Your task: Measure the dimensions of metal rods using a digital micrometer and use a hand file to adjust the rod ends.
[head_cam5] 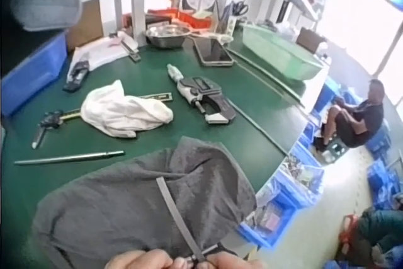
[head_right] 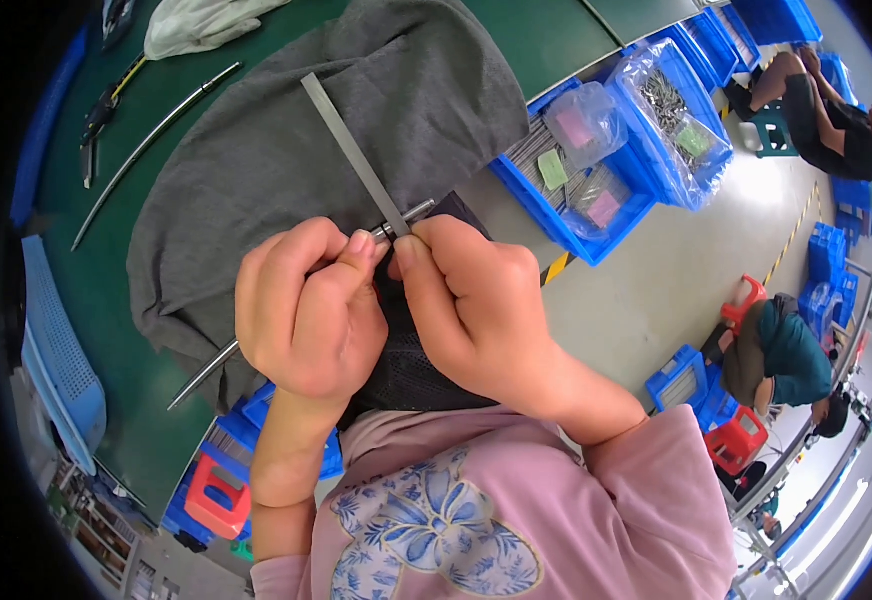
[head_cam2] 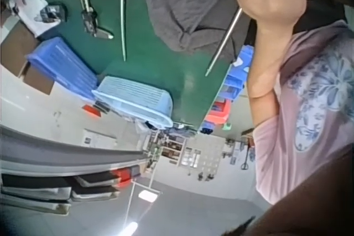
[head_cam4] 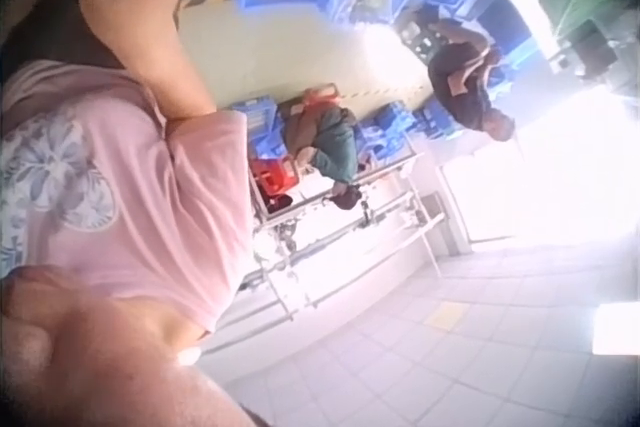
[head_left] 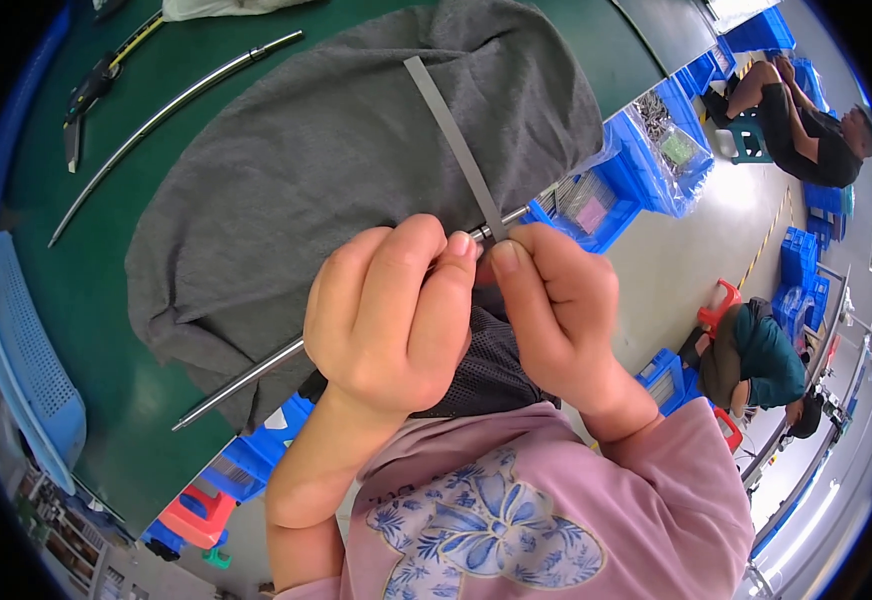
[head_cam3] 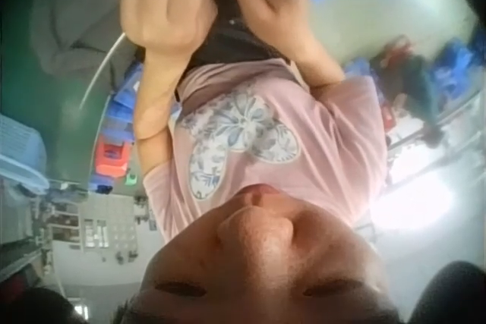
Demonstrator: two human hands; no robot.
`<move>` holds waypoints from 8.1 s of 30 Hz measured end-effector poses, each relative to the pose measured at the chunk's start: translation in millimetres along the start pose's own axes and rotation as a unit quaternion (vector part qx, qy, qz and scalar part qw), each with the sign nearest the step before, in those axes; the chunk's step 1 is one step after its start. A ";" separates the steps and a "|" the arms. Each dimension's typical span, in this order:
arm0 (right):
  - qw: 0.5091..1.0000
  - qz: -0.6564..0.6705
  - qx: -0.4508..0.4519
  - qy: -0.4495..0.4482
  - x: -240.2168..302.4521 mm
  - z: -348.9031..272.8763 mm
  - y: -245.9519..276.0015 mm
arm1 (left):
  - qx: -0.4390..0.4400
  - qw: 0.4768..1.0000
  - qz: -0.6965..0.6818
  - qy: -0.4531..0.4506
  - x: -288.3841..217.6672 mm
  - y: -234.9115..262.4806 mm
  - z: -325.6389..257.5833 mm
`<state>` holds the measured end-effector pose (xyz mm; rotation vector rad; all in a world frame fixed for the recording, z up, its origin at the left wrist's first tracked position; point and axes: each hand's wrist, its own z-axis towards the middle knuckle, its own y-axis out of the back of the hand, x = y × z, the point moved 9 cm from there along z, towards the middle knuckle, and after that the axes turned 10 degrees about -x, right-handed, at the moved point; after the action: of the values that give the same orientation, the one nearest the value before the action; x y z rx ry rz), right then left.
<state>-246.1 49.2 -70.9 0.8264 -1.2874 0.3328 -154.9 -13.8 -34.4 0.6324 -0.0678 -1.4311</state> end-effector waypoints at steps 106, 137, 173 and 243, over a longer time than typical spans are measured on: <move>0.937 0.029 0.281 0.206 108.4 98.3 -131.9 | -0.029 0.978 0.166 0.126 83.7 88.2 69.9; 0.929 0.100 0.342 0.097 105.7 98.9 -114.6 | 0.019 0.977 0.213 -0.002 56.5 87.2 74.5; 0.876 0.122 0.050 0.465 162.6 76.2 -75.1 | 0.009 0.812 -0.249 0.528 110.7 70.3 48.4; 0.730 0.484 0.370 -0.308 118.2 25.2 -81.7 | 0.219 0.972 -0.087 0.002 2.5 104.4 73.0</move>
<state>-178.0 -49.8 11.9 0.8715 -2.2300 1.6076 -90.8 -42.1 72.0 1.0232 -0.3386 -1.5969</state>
